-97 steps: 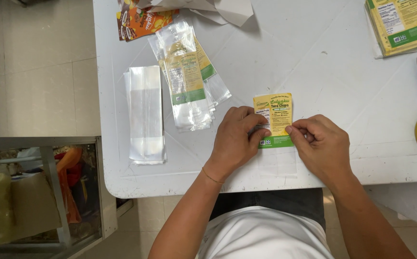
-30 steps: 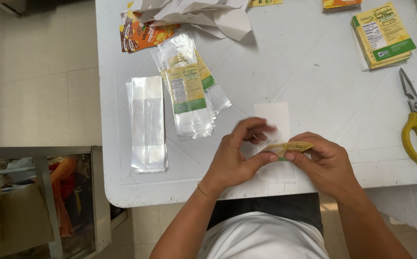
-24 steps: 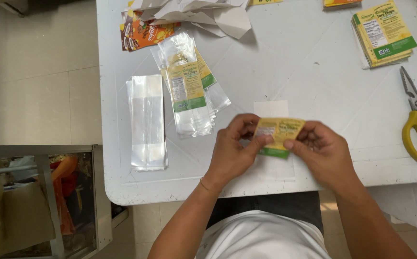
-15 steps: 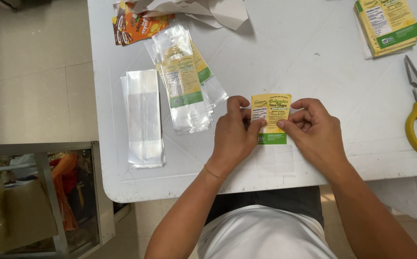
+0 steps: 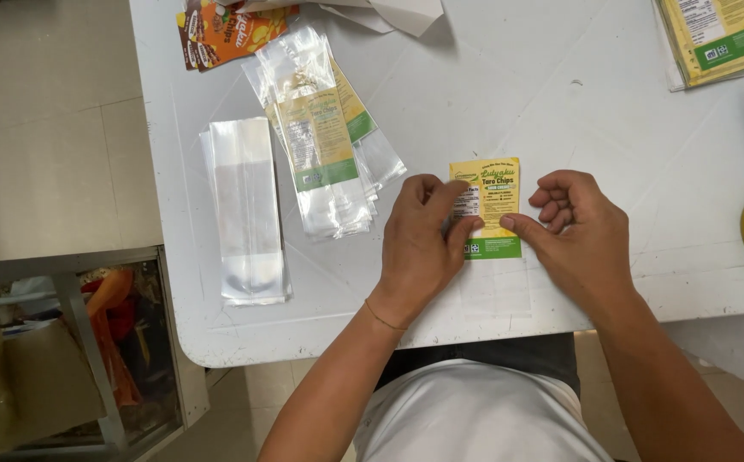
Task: The person repeatedly picks up small yellow and green labels and places them onto clear plastic bags on a white table. They smooth the labels down with their fingers and then move the completed bags aside. A pair of scissors is visible on the table but is not used during the clip.
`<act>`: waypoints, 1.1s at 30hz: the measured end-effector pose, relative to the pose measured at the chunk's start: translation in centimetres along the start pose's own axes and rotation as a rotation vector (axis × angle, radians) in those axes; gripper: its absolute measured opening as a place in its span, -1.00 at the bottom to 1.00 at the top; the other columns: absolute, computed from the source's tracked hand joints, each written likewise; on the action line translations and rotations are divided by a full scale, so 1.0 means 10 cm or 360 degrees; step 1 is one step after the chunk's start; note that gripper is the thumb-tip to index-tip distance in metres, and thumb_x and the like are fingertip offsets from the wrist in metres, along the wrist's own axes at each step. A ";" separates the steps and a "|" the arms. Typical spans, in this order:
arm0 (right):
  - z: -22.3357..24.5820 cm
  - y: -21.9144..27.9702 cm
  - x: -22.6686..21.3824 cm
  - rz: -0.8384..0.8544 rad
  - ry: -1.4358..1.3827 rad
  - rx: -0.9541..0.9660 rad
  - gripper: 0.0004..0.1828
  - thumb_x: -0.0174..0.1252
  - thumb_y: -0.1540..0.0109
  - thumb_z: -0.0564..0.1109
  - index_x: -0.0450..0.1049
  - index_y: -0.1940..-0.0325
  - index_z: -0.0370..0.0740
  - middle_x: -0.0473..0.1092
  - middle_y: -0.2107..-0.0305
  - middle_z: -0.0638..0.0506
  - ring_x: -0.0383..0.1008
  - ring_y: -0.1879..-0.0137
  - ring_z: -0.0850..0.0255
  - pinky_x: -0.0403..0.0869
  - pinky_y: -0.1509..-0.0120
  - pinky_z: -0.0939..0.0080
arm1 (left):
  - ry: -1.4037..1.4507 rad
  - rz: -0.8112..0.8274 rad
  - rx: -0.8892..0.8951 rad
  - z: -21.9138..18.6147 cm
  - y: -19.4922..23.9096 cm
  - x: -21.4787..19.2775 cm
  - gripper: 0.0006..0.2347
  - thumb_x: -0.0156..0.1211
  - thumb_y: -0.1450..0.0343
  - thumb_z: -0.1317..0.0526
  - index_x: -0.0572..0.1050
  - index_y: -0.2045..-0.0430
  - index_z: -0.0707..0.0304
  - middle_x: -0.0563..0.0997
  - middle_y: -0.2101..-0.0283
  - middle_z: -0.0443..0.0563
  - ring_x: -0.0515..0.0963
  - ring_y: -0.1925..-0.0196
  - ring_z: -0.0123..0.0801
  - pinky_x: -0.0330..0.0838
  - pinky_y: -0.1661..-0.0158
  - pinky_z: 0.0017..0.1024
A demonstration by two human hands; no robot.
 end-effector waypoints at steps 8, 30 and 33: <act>-0.16 -0.03 0.03 -0.0033 0.0048 0.0312 -0.53 0.47 -0.12 -0.01 0.44 -0.01 -0.12 0.48 0.24 0.15 0.34 0.29 0.36 0.41 0.08 0.35 | 0.0013 -0.0071 0.0141 0.09 0.06 0.11 -0.74 0.37 -0.41 0.22 0.58 0.02 0.15 0.45 0.17 0.05 0.45 0.18 -0.21 0.44 0.31 -0.29; -0.16 -0.04 0.02 -0.0051 0.0006 0.0236 -0.60 0.42 -0.20 -0.10 0.44 -0.04 -0.18 0.47 0.23 0.12 0.36 0.26 0.38 0.42 0.12 0.41 | -0.0074 0.0004 0.0152 0.07 0.02 0.14 -0.74 0.33 -0.43 0.22 0.58 0.00 0.14 0.41 0.22 0.05 0.42 0.22 -0.14 0.40 0.27 -0.24; -0.16 -0.04 0.02 -0.0057 0.0001 0.0230 -0.60 0.42 -0.20 -0.10 0.43 -0.04 -0.18 0.47 0.23 0.11 0.36 0.27 0.38 0.41 0.13 0.40 | -0.0060 0.0012 0.0163 0.06 0.01 0.12 -0.74 0.33 -0.43 0.22 0.58 0.00 0.16 0.41 0.23 0.05 0.42 0.21 -0.13 0.40 0.27 -0.23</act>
Point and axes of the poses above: each hand's wrist, its own y-axis away from the middle knuckle, its own x-axis out of the palm, z = x × y, the point moved 7 cm from there along -y, towards the middle knuckle
